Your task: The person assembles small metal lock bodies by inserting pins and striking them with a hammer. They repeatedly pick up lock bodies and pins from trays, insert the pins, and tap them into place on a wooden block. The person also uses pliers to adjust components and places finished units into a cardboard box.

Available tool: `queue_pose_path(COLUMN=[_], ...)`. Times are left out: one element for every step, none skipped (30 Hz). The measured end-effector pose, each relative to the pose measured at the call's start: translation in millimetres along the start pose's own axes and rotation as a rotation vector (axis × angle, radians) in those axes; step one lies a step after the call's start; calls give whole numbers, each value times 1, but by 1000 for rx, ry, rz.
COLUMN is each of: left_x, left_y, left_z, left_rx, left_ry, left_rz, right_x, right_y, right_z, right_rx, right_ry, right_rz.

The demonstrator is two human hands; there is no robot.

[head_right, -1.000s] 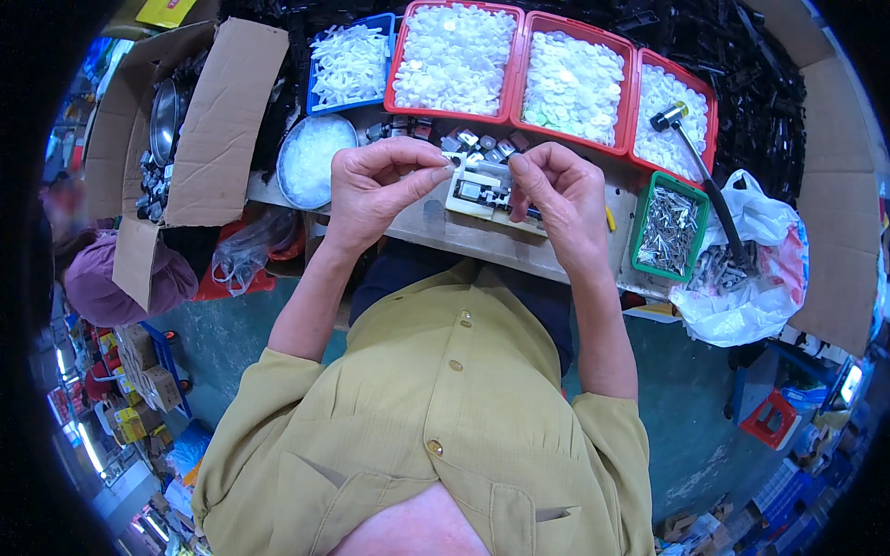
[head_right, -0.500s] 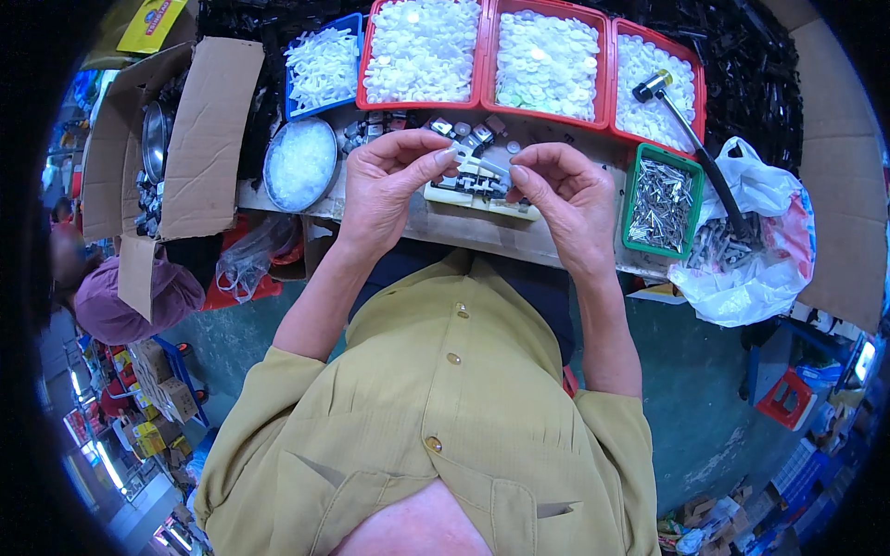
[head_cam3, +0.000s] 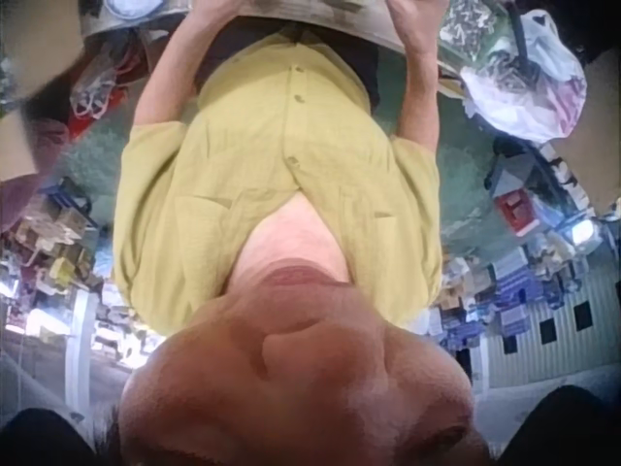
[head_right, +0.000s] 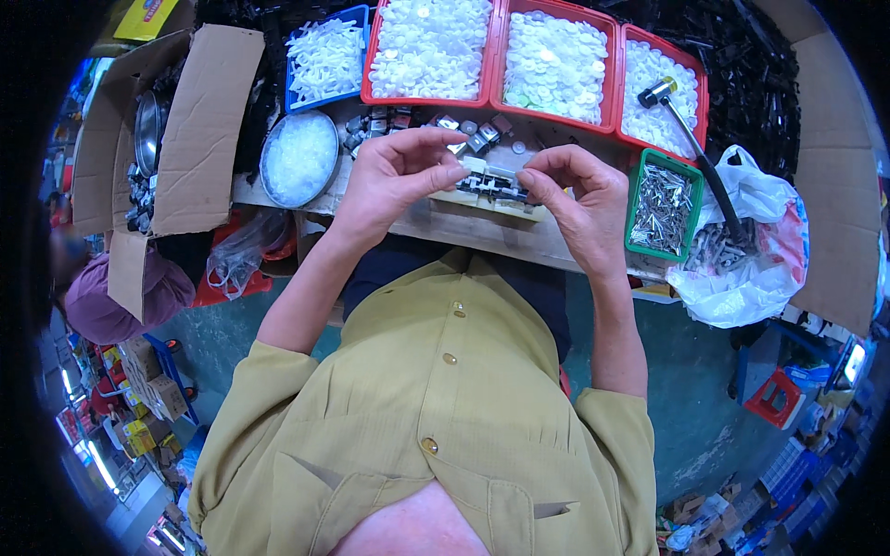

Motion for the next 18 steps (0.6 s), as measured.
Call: queue_pose_path(left_x=[7,16,22,28,31,33,33,33,31,24,19,14,9,7,5,4,3,3], left_y=[0,1,3,5,6,9,13,17,22,26,29,32,35,35,36,36,37,37], left_z=[-1,-2,-2,-3,-3,-4,-6,-8,-9,-7,-5,-4,-2,-1,1,3,3,3], left_rx=[10,19,28,44,58,71,76,81,85,62,50,38,28,47,49,49,48,50], left_ry=[56,112,169,246,323,402,432,462,493,491,480,470,462,480,489,499,509,505], left_rz=[135,270,404,507,608,709,773,836,899,909,911,914,915,921,926,930,935,931], right_x=[1,1,2,5,9,13,17,22,27,32,38,43,46,50,53,55,57,59], right_y=[0,0,0,-2,-5,-8,-11,-15,-18,-20,-22,-22,-24,-25,-25,-25,-25,-24], right_z=[0,-1,-1,-2,-3,-4,-6,-7,-9,-11,-12,-13,-14,-14,-15,-14,-14,-13], right_rx=[-6,-12,-18,-18,-17,-15,-7,2,11,-1,-13,-25,-24,-24,-24,-23,-22,-21], right_ry=[11,21,32,48,65,81,85,90,95,111,126,142,142,143,143,138,133,128], right_rz=[6,12,18,1,-16,-34,-40,-47,-54,-56,-59,-62,-75,-89,-102,-107,-111,-115])
Point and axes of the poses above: each hand's wrist, its own z-axis towards the middle knuckle, its own y-axis out of the palm, x = y × z, the point moved 9 cm from there along z, towards the middle knuckle, and after that the axes turned 3 degrees about -x, right-handed, at the moved point
